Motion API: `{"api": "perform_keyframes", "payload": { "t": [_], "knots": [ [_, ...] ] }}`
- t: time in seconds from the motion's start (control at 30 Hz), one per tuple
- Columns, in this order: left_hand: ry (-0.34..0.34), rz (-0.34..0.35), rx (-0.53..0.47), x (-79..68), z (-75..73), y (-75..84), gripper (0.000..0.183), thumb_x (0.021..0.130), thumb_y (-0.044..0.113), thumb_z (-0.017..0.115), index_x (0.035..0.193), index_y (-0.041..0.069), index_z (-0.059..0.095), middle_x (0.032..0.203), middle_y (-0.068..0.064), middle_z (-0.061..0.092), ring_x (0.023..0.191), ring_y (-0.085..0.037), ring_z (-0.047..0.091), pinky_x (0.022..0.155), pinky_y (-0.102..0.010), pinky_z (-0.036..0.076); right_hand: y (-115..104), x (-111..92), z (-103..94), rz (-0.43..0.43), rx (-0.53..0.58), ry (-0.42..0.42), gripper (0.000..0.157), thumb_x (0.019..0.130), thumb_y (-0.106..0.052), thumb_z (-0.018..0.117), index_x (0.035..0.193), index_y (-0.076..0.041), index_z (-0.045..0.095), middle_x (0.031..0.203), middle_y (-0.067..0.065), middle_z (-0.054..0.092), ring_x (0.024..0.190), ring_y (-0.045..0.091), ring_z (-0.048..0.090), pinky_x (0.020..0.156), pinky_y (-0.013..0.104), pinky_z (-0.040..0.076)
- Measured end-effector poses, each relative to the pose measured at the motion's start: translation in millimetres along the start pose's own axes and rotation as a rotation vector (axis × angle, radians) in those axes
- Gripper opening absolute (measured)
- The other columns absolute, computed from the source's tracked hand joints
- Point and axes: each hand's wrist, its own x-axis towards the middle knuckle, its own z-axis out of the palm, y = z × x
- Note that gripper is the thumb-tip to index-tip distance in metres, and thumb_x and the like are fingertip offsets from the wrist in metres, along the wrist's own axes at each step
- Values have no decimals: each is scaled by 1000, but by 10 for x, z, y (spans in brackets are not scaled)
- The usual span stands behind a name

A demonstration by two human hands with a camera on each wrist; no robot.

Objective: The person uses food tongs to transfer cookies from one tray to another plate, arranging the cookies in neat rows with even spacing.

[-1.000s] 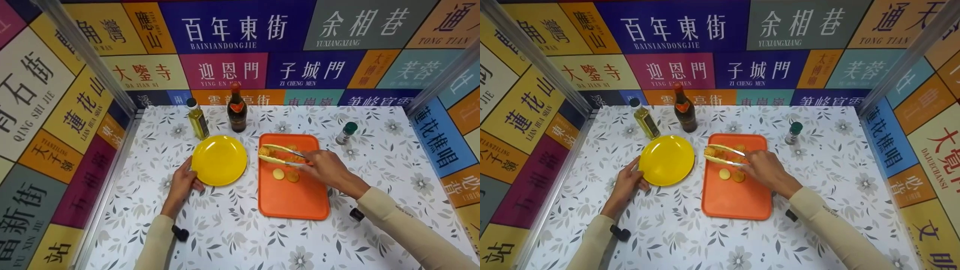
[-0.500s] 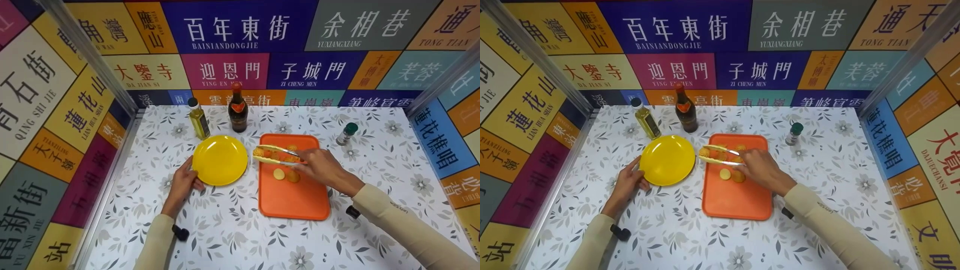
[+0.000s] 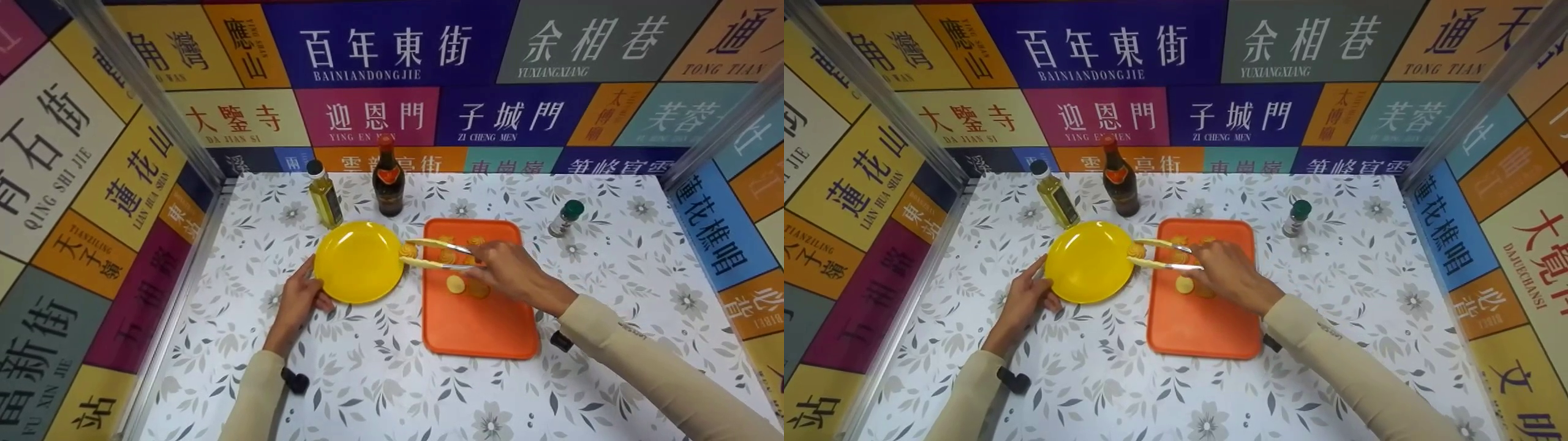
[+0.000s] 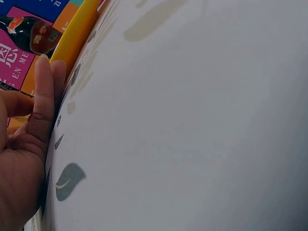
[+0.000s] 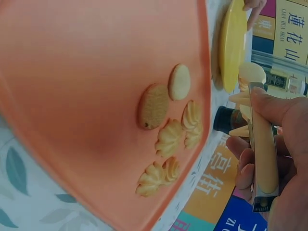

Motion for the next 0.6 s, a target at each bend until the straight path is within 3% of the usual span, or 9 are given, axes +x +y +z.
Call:
{"api": "perform_keyframes", "payload": {
  "t": [0.23,0.43,0.6],
  "knots": [
    [-5,-9,24,4,-6,0,67,109,5,56,173,14,38,76,-24,73,57,-27,73,58,-37,67,-24,91,8,-12,-26,22,36,99,-34,85,119,-4,79,89,8,75,72,19,66,56,29,53],
    [-13,0,-11,0,-1,2,68,109,1,54,173,12,36,75,-26,72,56,-28,73,57,-37,67,-30,166,61,-62,-10,38,36,98,-33,86,117,-3,80,87,6,74,75,22,69,61,36,57],
    [-5,-15,0,-11,3,19,68,109,3,56,173,15,37,76,-25,72,57,-28,73,58,-37,67,-68,244,98,-56,-4,15,37,98,-33,85,119,-3,79,77,1,64,65,17,56,54,31,47]
  ]
}}
